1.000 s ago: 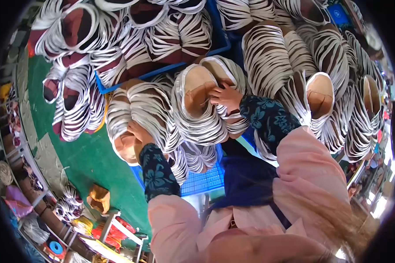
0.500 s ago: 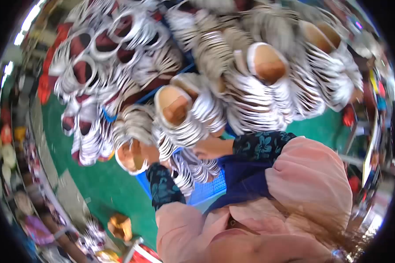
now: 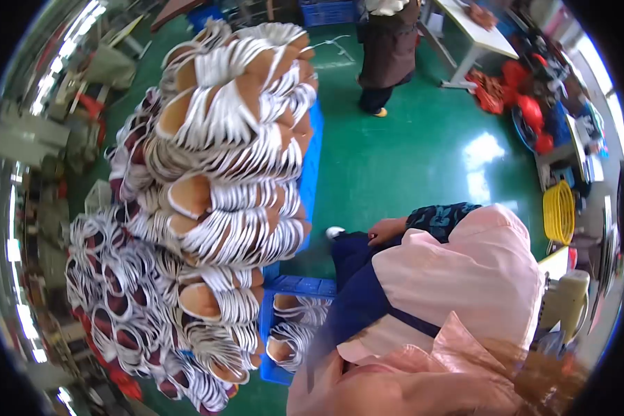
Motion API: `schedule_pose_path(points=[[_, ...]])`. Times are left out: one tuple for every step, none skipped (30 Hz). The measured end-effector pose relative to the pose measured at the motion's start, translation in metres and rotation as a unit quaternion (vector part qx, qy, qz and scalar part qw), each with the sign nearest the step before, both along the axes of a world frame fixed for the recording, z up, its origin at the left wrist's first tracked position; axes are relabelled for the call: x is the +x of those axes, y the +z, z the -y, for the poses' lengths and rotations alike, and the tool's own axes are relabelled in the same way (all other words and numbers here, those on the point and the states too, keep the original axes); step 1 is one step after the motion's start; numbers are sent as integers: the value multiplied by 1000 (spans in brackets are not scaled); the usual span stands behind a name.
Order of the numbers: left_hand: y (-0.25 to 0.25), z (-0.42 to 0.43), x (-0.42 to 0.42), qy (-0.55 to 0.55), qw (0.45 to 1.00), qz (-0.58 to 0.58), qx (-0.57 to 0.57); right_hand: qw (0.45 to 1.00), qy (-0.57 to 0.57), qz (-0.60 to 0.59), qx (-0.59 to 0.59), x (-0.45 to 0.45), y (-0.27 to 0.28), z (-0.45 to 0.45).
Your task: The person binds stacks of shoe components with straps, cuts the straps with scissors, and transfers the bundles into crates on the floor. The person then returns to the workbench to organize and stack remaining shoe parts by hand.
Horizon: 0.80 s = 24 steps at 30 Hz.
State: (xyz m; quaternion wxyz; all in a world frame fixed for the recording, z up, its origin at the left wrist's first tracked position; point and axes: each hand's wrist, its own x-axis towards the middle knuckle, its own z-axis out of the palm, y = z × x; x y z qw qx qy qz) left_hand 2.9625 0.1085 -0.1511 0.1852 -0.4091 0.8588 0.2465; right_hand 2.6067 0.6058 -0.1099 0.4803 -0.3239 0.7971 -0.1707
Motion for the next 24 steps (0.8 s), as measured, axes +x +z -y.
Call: schedule_pose_path(points=[[7,-8,-6,0,1000,4,14,999,-13,-38,14,2,-4,-12],[13,-17,-20,-5,1000,8,29,997,-24,-71,30,0,-6,-19],[17,-27,-36,-10,999,9,44,993,-31,-104,45,-4,-13,-27],[22,-37,-53,-16,998,13,54,992,-24,-112,44,-12,-19,-36],[25,-49,-73,-22,997,13,66,992,-16,-121,43,-23,-26,-46],[25,-65,-97,-33,996,17,77,991,-8,-130,42,-37,-35,-57],[26,-81,-122,-42,995,22,90,993,2,-112,28,-52,-43,-67],[23,-97,-154,-56,993,24,99,995,10,-96,13,-70,-53,-77],[21,-118,-189,-71,991,24,112,997,18,-81,0,-93,-58,-91],[18,-139,-226,-89,988,23,125,997,-4,-66,-27,-119,-55,-105],[17,-160,-267,-106,984,22,139,997,-28,-50,-55,-144,-49,-119],[15,-185,-310,-125,980,18,153,995,-49,-38,-76,-175,-42,-145],[15,-206,-350,-143,976,17,165,987,-90,-48,-122,-206,-37,-162],[14,-228,-392,-168,969,16,178,979,-105,-59,-165,-237,-31,-185],[14,-247,-434,-195,962,14,189,967,-124,-70,-210,-274,12,-198],[13,-269,-476,-221,954,12,202,932,-184,-48,-310,-311,61,-207],[14,-291,-515,-248,944,11,216,882,-239,-27,-405,-346,120,-211],[15,-311,-553,-272,935,5,228,879,-274,45,-387,-383,202,-213],[16,-332,-593,-297,924,-2,241,872,-248,-15,-421,-412,273,-217],[15,-353,-634,-327,911,-13,252,777,-182,-214,-564,-439,318,-215],[16,-373,-673,-352,898,-21,262,729,-128,-257,-622,-463,363,-225],[16,-393,-713,-377,885,-30,272,673,-73,-299,-673,-487,408,-234],[18,-408,-746,-393,875,-35,280,615,-55,-351,-704,-512,426,-242],[18,-426,-784,-408,865,-45,289,553,-42,-403,-728,-537,444,-249]])
